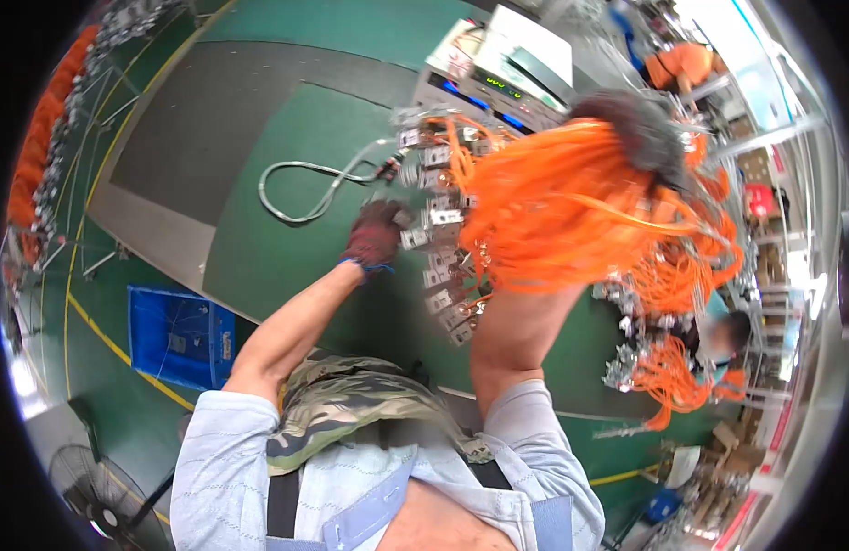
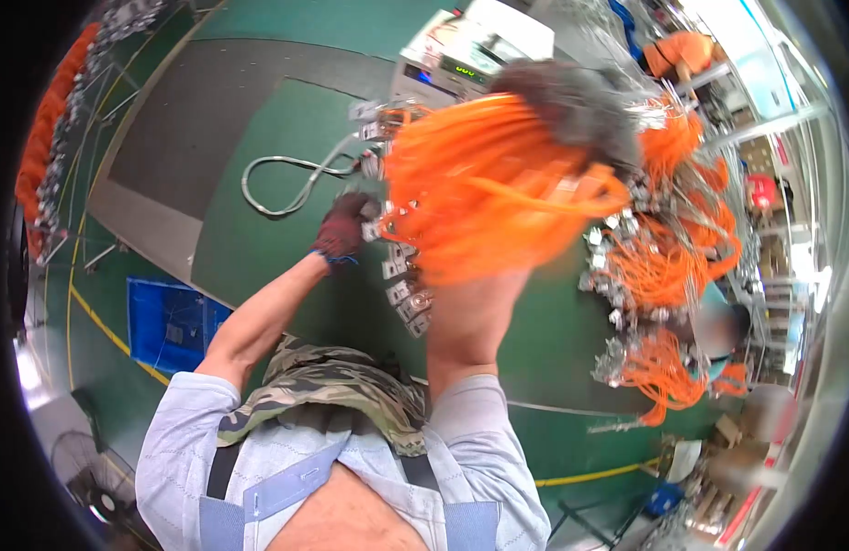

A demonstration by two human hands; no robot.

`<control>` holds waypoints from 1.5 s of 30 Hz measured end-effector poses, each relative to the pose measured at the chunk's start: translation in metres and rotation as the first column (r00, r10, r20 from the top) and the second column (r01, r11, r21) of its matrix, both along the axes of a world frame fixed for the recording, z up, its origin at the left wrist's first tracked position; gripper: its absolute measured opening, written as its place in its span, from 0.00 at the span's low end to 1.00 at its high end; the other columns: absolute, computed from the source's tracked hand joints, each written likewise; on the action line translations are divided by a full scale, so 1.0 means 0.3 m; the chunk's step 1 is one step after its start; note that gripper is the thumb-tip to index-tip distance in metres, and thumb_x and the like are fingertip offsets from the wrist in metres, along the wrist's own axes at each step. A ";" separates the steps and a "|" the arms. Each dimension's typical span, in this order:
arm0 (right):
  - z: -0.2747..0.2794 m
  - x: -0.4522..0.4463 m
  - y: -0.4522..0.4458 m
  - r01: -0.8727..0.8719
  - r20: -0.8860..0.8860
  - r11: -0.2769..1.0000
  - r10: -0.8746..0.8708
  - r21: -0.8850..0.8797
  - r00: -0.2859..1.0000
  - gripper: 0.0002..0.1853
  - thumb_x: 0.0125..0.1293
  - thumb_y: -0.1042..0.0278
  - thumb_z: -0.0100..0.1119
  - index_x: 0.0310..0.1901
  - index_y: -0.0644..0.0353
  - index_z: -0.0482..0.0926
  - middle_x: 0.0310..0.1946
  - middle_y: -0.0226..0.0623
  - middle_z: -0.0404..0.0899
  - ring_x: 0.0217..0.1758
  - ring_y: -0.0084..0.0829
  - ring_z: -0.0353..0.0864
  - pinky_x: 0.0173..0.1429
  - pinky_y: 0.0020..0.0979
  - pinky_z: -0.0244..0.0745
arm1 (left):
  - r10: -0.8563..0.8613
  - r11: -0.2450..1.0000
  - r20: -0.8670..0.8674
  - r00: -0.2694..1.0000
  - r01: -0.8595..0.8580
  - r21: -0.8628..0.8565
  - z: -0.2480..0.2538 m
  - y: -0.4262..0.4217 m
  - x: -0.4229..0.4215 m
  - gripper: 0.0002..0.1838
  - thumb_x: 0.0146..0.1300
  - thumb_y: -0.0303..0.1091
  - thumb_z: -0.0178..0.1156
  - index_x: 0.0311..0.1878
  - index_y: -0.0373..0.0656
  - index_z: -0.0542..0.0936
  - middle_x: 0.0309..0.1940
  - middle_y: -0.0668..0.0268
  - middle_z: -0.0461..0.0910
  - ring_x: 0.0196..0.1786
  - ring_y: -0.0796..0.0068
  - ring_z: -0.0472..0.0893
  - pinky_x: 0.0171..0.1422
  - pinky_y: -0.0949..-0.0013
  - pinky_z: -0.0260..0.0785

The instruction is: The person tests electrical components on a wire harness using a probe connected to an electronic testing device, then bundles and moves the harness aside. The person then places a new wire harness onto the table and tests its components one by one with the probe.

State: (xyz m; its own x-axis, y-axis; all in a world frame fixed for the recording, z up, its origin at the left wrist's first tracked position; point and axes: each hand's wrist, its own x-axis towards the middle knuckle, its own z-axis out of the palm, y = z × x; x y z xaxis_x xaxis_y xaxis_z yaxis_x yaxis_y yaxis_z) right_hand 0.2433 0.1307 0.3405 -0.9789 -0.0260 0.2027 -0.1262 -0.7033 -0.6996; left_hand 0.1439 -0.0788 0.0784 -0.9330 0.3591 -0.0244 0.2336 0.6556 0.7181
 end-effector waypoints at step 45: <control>-0.504 -0.116 0.193 0.454 -0.025 0.831 -0.472 0.323 0.881 0.12 0.75 0.65 0.62 0.54 0.59 0.76 0.47 0.30 0.75 0.47 0.28 0.75 0.49 0.32 0.75 | -0.706 0.469 0.417 0.572 -0.063 0.881 0.184 0.373 0.179 0.24 0.82 0.44 0.62 0.69 0.35 0.81 0.69 0.59 0.81 0.66 0.71 0.81 0.73 0.61 0.74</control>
